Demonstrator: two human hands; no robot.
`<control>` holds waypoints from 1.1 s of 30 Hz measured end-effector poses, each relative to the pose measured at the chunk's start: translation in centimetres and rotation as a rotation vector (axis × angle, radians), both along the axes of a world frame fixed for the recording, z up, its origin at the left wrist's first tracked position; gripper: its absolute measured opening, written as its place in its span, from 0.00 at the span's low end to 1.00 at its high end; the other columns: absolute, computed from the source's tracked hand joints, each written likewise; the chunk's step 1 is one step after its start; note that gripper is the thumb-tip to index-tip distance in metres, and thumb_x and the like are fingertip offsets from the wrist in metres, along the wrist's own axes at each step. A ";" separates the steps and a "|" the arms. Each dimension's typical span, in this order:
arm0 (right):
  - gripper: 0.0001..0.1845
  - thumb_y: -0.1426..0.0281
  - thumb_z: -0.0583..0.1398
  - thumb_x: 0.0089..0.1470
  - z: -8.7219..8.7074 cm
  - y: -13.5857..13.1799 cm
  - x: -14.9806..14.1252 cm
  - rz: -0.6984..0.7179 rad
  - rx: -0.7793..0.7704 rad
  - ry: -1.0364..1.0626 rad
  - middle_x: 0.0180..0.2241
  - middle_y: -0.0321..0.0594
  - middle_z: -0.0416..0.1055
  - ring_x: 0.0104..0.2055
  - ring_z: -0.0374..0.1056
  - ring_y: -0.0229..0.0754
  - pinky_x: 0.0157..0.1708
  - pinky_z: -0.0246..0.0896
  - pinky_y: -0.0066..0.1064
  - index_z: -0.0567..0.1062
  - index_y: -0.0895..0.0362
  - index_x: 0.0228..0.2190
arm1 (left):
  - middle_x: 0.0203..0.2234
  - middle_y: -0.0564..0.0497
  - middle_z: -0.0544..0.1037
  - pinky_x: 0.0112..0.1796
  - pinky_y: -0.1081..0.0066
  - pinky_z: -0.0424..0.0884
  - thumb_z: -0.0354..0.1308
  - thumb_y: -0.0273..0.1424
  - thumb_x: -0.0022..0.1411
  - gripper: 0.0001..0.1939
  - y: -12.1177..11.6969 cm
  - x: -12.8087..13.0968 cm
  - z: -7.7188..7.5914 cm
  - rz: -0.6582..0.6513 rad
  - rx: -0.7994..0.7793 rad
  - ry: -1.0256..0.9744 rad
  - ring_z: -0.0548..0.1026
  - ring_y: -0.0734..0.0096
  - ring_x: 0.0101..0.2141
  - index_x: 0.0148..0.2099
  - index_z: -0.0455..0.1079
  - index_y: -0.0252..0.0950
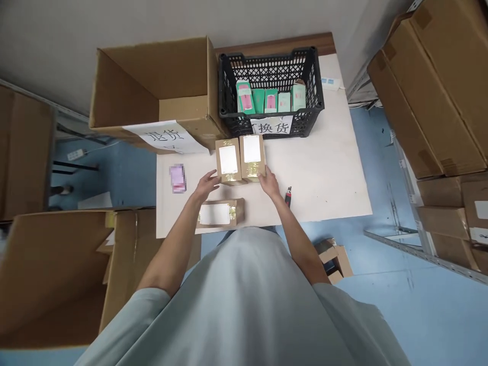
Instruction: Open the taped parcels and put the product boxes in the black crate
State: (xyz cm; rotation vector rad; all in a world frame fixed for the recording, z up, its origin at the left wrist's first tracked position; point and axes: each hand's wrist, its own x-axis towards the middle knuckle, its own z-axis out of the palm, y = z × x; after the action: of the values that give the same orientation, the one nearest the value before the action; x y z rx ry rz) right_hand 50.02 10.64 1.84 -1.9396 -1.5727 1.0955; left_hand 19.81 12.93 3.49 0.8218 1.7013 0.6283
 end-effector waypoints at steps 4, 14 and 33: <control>0.42 0.51 0.61 0.74 -1.4 -0.7 1.3 -0.080 -0.050 0.076 0.58 0.52 0.83 0.51 0.83 0.51 0.60 0.77 0.41 0.68 0.58 0.79 | 0.63 0.34 0.83 0.54 0.58 0.82 0.78 0.40 0.55 0.46 -0.9 2.0 -0.7 -0.053 0.042 0.047 0.85 0.56 0.52 0.75 0.75 0.37; 0.45 0.54 0.58 0.72 -2.6 -1.1 11.4 -0.229 -0.046 0.172 0.61 0.50 0.83 0.49 0.81 0.48 0.57 0.78 0.41 0.62 0.56 0.82 | 0.59 0.35 0.86 0.55 0.54 0.83 0.78 0.38 0.56 0.42 1.4 12.2 -1.0 -0.245 0.072 0.104 0.86 0.49 0.54 0.72 0.78 0.38; 0.40 0.63 0.63 0.62 -5.9 -14.5 6.0 -0.163 -0.325 -0.270 0.61 0.59 0.79 0.58 0.79 0.61 0.61 0.74 0.50 0.71 0.61 0.72 | 0.67 0.36 0.81 0.66 0.53 0.77 0.65 0.40 0.72 0.27 -15.0 -9.0 -0.3 0.052 0.247 0.503 0.81 0.49 0.65 0.69 0.78 0.37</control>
State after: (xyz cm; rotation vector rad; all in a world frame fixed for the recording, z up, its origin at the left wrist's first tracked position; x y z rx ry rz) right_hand 56.05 -3.91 -4.04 -2.4736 -1.3988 1.1123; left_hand 10.80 -2.09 3.23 1.1875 2.1289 0.7172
